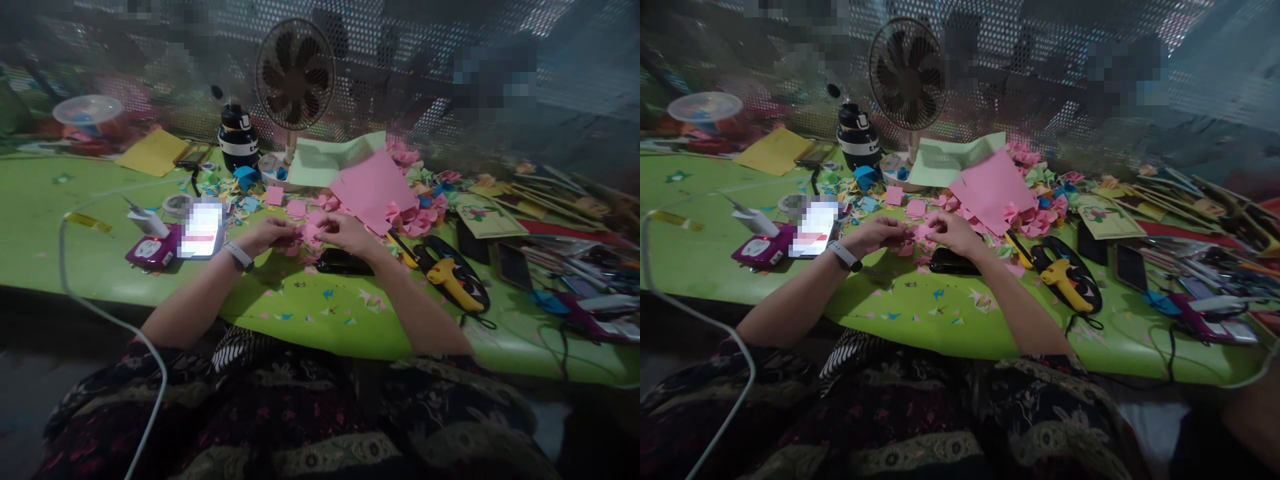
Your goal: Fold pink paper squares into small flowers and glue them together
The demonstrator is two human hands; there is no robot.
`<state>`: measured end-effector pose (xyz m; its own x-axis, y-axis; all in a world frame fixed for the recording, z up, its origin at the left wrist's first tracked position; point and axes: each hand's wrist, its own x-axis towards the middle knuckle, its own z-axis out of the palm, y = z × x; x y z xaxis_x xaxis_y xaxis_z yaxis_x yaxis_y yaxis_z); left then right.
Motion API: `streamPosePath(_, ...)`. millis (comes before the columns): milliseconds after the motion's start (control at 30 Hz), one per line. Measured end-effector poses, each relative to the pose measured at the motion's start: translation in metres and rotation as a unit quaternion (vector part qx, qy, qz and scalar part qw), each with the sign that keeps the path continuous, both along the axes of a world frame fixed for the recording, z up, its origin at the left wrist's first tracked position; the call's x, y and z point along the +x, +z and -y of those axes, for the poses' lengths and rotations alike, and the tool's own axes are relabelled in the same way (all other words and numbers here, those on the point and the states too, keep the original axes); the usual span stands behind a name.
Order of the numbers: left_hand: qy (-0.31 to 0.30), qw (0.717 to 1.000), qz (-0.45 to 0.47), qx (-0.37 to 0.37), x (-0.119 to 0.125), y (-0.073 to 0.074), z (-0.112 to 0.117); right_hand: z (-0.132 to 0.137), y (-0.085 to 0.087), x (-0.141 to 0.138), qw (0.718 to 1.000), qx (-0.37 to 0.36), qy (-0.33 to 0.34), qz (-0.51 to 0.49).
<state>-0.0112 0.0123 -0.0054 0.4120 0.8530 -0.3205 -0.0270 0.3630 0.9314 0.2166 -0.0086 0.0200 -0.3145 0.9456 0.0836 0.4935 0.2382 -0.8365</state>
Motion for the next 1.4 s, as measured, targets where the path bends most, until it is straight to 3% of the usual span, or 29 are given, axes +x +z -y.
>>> streamPosePath(167,-0.007,1.0,-0.018,-0.015,0.004,-0.008,-0.002,-0.003,0.001,0.004,0.996,0.027,0.025,0.085)
streamPosePath(300,0.005,1.0,-0.02,-0.005,0.019,-0.014,0.007,-0.006,0.004,0.006,0.995,0.052,0.022,0.083)
streamPosePath(600,-0.071,0.996,-0.023,-0.04,0.036,-0.018,0.03,0.001,0.003,-0.001,0.993,0.068,0.026,0.09)
streamPosePath(867,-0.069,0.996,-0.022,-0.048,0.039,-0.025,0.028,-0.006,-0.014,-0.026,0.971,0.122,-0.045,0.201)
streamPosePath(1133,-0.052,0.994,-0.069,-0.07,0.044,-0.015,0.034,0.007,-0.008,-0.036,0.938,0.116,-0.072,0.318)
streamPosePath(1400,-0.039,0.994,-0.077,-0.068,0.045,-0.01,0.038,0.008,-0.003,-0.036,0.939,0.078,-0.057,0.331)
